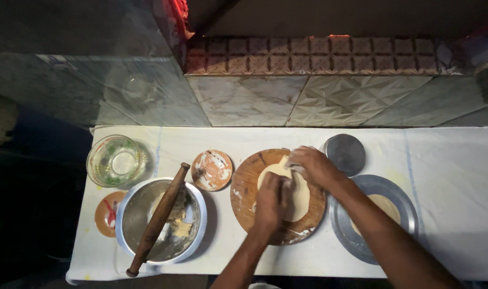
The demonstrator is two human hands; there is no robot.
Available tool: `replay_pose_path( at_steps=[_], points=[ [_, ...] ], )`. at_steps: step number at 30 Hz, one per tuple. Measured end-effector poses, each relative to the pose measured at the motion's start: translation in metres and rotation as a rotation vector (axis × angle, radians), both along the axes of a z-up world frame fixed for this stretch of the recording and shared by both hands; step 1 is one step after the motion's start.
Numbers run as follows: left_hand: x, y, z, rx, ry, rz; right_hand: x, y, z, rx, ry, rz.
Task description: The person kneads dough, rolls it flat with a rolling pin, and uses a circular cutter to cut out round pieces. The cut pieces are placed on a metal tray while the remaining dough is returned to a bowl.
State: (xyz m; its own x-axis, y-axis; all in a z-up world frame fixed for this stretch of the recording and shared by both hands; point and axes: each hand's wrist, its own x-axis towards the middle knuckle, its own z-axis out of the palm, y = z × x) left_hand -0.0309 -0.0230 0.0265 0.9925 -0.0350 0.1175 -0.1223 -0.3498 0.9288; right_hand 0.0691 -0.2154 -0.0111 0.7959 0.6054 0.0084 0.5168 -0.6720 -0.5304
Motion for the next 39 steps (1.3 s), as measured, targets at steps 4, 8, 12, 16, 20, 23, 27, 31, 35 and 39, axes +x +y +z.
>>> replay_pose_path(
  at_steps=[4,8,12,16,20,23,27,31,35,39],
  points=[
    [-0.022,-0.012,0.017,-0.008,0.130,-0.162,-0.043,-0.046,-0.009,-0.061,-0.099,-0.084],
    [-0.044,-0.010,0.020,0.041,0.120,-0.293,-0.109,-0.068,-0.002,-0.073,0.069,-0.186],
    [-0.062,0.012,0.017,-0.098,0.458,-0.292,-0.171,-0.039,0.015,0.095,0.272,-0.330],
    [-0.081,0.053,0.012,-0.027,0.272,-0.244,-0.193,0.013,0.032,0.138,0.393,-0.346],
    [-0.090,0.098,-0.006,-0.171,0.331,-0.111,-0.188,0.051,0.045,0.099,0.145,-0.410],
    [-0.086,0.126,-0.021,-0.433,0.371,0.124,-0.181,0.080,0.051,0.077,0.018,-0.476],
    [-0.079,0.148,-0.022,-1.037,0.469,0.338,-0.176,0.128,0.050,0.079,0.161,-0.549],
    [-0.080,0.152,-0.018,-1.045,0.449,0.330,-0.173,0.157,0.041,0.078,0.246,-0.575],
    [-0.086,0.159,-0.028,-0.991,0.432,0.318,-0.169,0.172,0.030,0.016,0.098,-0.484],
    [-0.084,0.161,-0.049,-0.832,0.482,0.437,-0.168,0.175,0.029,0.078,0.110,-0.463]
  ],
)
